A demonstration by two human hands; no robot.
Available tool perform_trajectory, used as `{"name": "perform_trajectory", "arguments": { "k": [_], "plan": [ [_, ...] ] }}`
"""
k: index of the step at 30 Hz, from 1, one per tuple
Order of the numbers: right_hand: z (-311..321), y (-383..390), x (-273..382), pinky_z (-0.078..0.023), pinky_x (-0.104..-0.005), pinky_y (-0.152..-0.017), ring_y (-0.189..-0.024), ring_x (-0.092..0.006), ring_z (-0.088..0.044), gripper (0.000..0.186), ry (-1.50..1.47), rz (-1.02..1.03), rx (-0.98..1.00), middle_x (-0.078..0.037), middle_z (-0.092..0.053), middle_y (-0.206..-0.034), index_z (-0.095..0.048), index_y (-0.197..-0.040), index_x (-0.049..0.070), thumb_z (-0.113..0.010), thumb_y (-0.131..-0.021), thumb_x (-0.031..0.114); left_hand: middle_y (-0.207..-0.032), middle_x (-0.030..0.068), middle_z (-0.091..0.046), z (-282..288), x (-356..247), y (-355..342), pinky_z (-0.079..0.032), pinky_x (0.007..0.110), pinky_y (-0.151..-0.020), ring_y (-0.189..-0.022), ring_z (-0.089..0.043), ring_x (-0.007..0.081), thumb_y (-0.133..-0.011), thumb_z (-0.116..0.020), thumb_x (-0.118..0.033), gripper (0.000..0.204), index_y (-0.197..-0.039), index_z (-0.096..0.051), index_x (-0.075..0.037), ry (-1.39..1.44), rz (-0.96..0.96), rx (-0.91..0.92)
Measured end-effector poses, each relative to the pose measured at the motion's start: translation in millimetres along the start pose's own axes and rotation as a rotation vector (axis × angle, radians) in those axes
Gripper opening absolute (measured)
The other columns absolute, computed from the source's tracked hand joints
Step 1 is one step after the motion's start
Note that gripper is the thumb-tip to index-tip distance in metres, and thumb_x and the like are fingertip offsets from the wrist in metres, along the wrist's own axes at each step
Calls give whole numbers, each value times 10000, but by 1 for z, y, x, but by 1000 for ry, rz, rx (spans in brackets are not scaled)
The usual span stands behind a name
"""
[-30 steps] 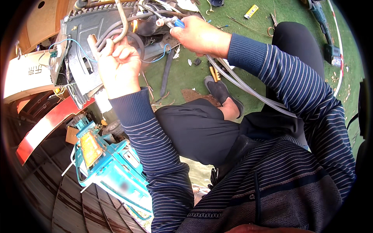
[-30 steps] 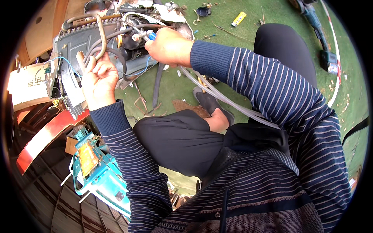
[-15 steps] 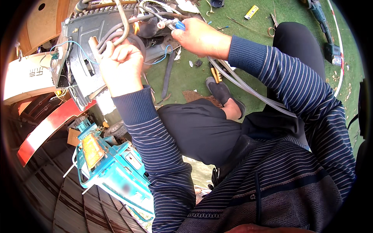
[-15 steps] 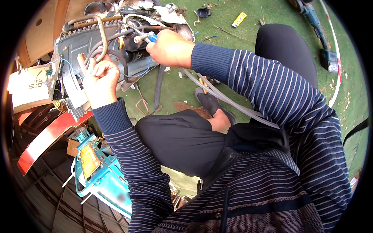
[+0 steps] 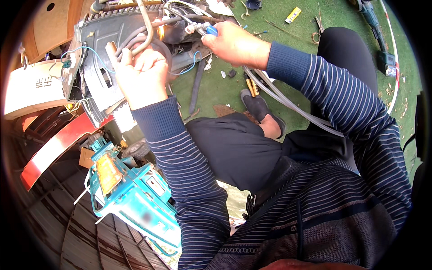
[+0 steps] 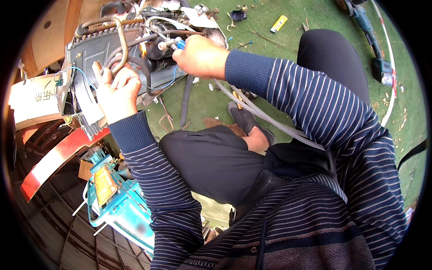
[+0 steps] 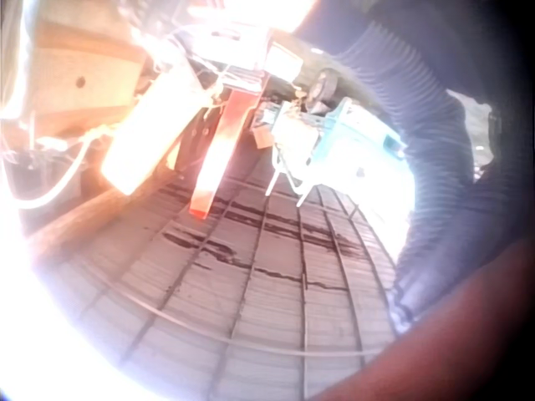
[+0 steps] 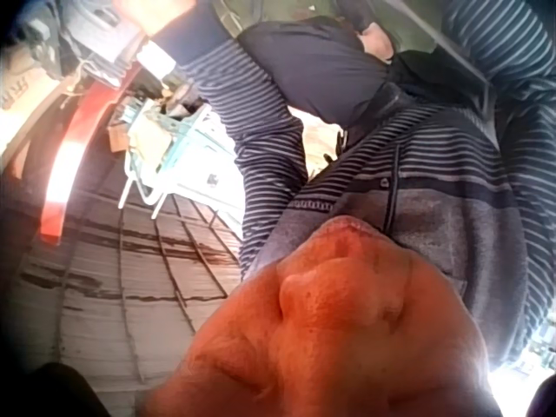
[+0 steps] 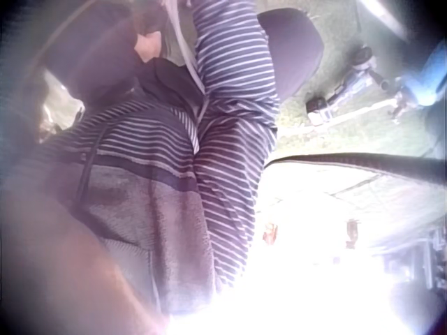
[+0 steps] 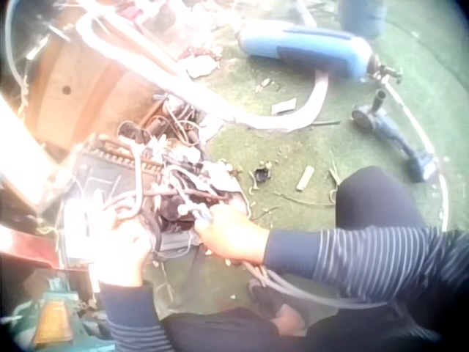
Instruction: The person is repairing a disassembled appliance, likely a washing machine, in a cluttered workshop. They use a soldering iron to heat and attach a white plastic tube to a metal manifold, and use pliers to manipulate wires and components.
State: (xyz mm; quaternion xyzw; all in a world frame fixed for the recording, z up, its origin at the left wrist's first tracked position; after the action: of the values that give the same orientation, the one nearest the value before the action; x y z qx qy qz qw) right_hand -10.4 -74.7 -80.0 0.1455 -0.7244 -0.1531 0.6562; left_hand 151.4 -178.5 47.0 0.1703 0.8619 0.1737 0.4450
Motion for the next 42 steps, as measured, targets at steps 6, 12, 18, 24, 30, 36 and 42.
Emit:
{"name": "perform_trajectory", "arguments": {
  "k": [6, 12, 18, 24, 30, 36, 42],
  "plan": [
    [-2, -4, -3, -466, -423, -563, -564, -177, -522, 394, 32, 126, -46, -72, -531, -617, -554, -795, -23, -559, -1010, 308, -934, 119, -599, 14, -12, -6, -382, 268, -506, -636, -464, 152, -1134, -412, -282, 261, -1183, -666, -250, -63, -58, -100],
    [6, 3, 3, -466, -379, -584, -611, -132, -532, 349, -4, 129, -43, -29, -536, -656, -589, -889, -16, -585, -1015, 309, -1203, 212, -702, 3, -12, 39, -472, 272, -548, -675, -575, 164, -1101, -474, -313, 410, -1465, -526, -131, -430, -114, -2],
    [0, 1, 2, -415, -343, -479, -554, -96, -469, 318, -68, 64, -47, 5, -502, -676, -542, -890, 32, -572, -1046, 307, -868, 43, -669, 11, -87, 61, -552, 266, -602, -794, -672, 136, -1014, -651, -187, 158, -1058, -643, -36, -1182, -793, -281],
    [1, -3, -1, -480, -410, -612, -660, -157, -540, 345, 2, 145, -44, -54, -545, -703, -570, -899, -13, -582, -1030, 306, -1086, 101, -705, 5, -119, 27, -574, 278, -668, -883, -703, 171, -1034, -640, -321, 551, -1453, -500, 9, -1702, -359, -235],
    [1, -2, -4, -504, -450, -718, -745, -248, -615, 356, 1, 166, -82, -154, -629, -788, -583, -920, -43, -581, -1016, 300, -1154, 90, -712, 1, -103, 3, -544, 224, -628, -851, -708, 132, -973, -619, -133, 525, -1462, -472, -12, -1575, -65, -78],
    [-2, -2, -5, -527, -451, -719, -757, -280, -657, 371, -15, 138, -74, -179, -647, -806, -591, -952, -59, -578, -1012, 307, -1078, 106, -740, 5, -91, -1, -519, 264, -508, -653, -671, 146, -907, -712, -6, 815, -1573, -260, -132, -1826, -55, 15],
    [-1, -10, -7, -532, -454, -632, -629, -263, -653, 378, 36, 178, -65, -163, -633, -687, -607, -880, -63, -558, -988, 295, -973, 97, -721, -2, -88, 6, -491, 264, -455, -558, -631, 141, -987, -674, -189, 646, -1533, -333, -127, -1927, -8, -107]
  ]
}}
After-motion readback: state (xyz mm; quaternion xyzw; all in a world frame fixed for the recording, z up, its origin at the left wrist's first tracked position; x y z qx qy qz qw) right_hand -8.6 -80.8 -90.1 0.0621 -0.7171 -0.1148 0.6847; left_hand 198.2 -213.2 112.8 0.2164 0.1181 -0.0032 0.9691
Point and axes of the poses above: each hand's wrist, its own y-axis away from the middle knuckle, its own z-axis out of the back of the hand, x = y × z, the point moved 4 cm from there along -y, towards the middle knuckle
